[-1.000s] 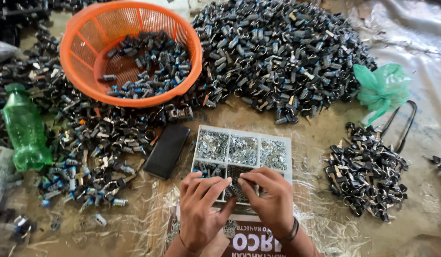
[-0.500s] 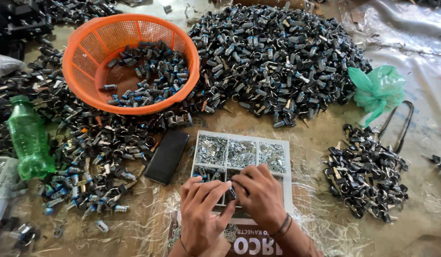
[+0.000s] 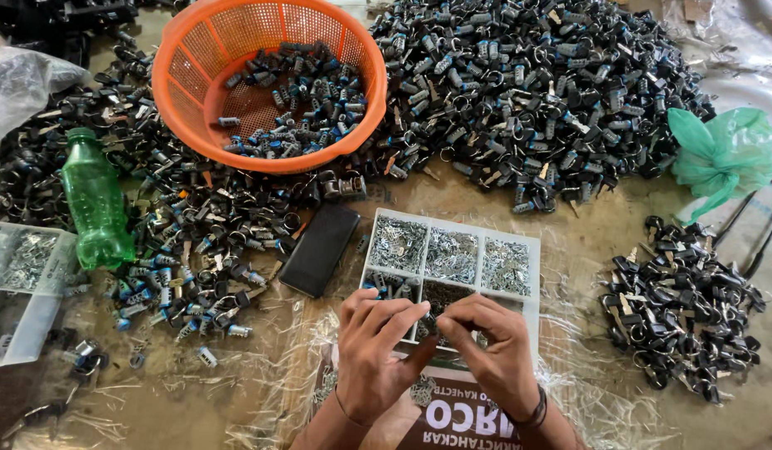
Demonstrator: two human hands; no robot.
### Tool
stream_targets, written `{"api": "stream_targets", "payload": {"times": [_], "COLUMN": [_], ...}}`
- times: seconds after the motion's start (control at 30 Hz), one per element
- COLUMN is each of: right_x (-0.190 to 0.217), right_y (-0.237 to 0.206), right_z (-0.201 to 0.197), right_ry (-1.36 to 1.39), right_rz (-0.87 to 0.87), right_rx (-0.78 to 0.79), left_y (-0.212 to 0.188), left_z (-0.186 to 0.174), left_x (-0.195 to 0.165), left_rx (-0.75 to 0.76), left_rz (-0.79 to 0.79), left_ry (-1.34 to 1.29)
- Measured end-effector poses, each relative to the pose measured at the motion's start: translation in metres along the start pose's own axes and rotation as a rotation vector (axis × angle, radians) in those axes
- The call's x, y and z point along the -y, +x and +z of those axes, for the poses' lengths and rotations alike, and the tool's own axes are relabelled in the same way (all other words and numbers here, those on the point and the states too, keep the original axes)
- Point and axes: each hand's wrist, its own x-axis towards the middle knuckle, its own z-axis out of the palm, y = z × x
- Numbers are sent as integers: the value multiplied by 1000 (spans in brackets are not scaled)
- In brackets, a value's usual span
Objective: The person sits at a workbench covered with piles of small metal components and sorts them one at a time, placing each into the matching compartment of a white plastic organizer tray. They pick parts from a pile, turn them in their hands, and drop them into the correct section, occasionally reaching into the tray to reposition items.
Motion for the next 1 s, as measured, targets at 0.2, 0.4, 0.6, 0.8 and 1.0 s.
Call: {"api": "stream_targets", "payload": {"times": [0.2,0.4,0.6,0.8,1.0], "right_x": [8,14,11,-6,-16], "right_y": [4,3,-1,3,1], "right_z": [-2,-1,1,-1,-9], "right_ry": [-60,-151,-145,-32,395], "right_rz": [-61,-64,-36,36,258], "right_rx": [49,12,-15,60,91], "left_y": [1,0,-4,-4,-3], "left_z": [0,0,1,0,0], "left_x": [0,1,2,3,-1], "left_rx": [-7,-8,-6,30,2], "left_rz": [-6,9,32,62,54], "left_ry": [3,7,-9,-6,-33]}}
